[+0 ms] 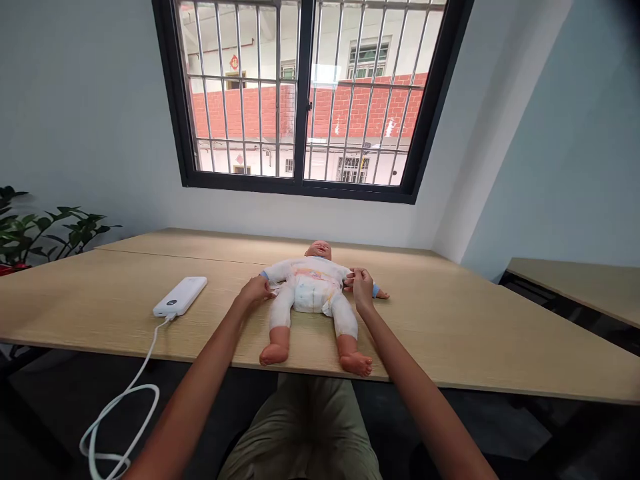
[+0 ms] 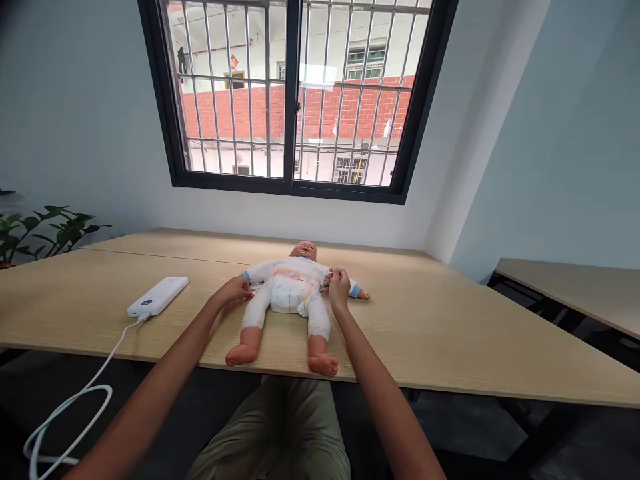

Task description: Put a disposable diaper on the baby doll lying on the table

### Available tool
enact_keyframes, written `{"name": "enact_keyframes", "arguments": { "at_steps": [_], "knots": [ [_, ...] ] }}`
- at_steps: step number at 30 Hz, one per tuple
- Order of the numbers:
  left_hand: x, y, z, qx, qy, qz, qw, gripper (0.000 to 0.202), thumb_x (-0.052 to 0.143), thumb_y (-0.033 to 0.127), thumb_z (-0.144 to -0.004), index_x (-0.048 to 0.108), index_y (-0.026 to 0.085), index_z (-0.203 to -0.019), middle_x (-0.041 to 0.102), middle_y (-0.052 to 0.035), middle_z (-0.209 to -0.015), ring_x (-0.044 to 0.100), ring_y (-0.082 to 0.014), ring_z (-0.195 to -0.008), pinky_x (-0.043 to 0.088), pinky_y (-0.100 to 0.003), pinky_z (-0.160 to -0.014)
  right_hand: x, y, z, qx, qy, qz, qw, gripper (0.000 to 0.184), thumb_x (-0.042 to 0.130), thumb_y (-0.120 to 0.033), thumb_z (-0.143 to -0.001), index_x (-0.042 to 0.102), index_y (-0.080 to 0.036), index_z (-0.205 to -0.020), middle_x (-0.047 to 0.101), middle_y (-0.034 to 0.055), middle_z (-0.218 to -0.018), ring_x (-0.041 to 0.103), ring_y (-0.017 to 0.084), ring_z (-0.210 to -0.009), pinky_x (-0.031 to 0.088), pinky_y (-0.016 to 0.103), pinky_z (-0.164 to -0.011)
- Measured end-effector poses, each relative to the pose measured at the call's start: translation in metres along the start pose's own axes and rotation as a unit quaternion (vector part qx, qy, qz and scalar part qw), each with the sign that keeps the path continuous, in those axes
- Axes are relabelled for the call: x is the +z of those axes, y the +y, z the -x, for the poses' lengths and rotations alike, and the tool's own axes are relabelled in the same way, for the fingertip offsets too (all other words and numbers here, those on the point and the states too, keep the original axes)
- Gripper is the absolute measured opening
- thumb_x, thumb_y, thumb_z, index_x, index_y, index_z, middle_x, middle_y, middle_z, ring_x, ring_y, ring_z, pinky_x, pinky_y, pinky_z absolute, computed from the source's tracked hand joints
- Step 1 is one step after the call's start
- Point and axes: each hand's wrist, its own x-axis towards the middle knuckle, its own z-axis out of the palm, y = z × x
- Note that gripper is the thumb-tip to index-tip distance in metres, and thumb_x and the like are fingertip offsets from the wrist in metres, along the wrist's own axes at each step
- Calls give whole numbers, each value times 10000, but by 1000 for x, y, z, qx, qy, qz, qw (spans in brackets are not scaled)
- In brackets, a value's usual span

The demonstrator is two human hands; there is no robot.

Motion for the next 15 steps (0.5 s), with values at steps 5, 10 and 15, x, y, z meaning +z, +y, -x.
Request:
{"name": "enact_keyframes", "arguments": {
  "at_steps": [5, 10, 15],
  "knots": [
    [-6, 9, 0, -6, -6, 78, 997, 256, 743, 247, -479, 507, 188, -561, 480, 64, -479, 426, -111, -504, 294, -226, -495, -2, -4, 5, -13, -8, 26, 1000, 286, 547, -493, -763, 550, -222, -853, 566, 11, -734, 548, 153, -557, 476, 279, -467],
    [-14, 29, 3, 28, 3, 160, 987, 367, 742, 471, -546, 540, 172, -613, 507, 44, -538, 443, -99, -536, 309, -213, -494, 16, -20, 14, -228, -151, 149, 950, 257, 604, -463, -832, 658, -215, -870, 689, 76, -927, 638, 224, -885, 523, 363, -846],
    [-6, 56, 4, 80, -3, 293, 953, 500, 798, 580, -520, 546, 161, -625, 523, 28, -552, 454, -79, -512, 350, -216, -501, 66, -28, 25, -314, -387, 384, 777, 318, 618, -433, -909, 733, -281, -1163, 613, 94, -1358, 516, 301, -1288, 348, 500, -1114]
  ]
}}
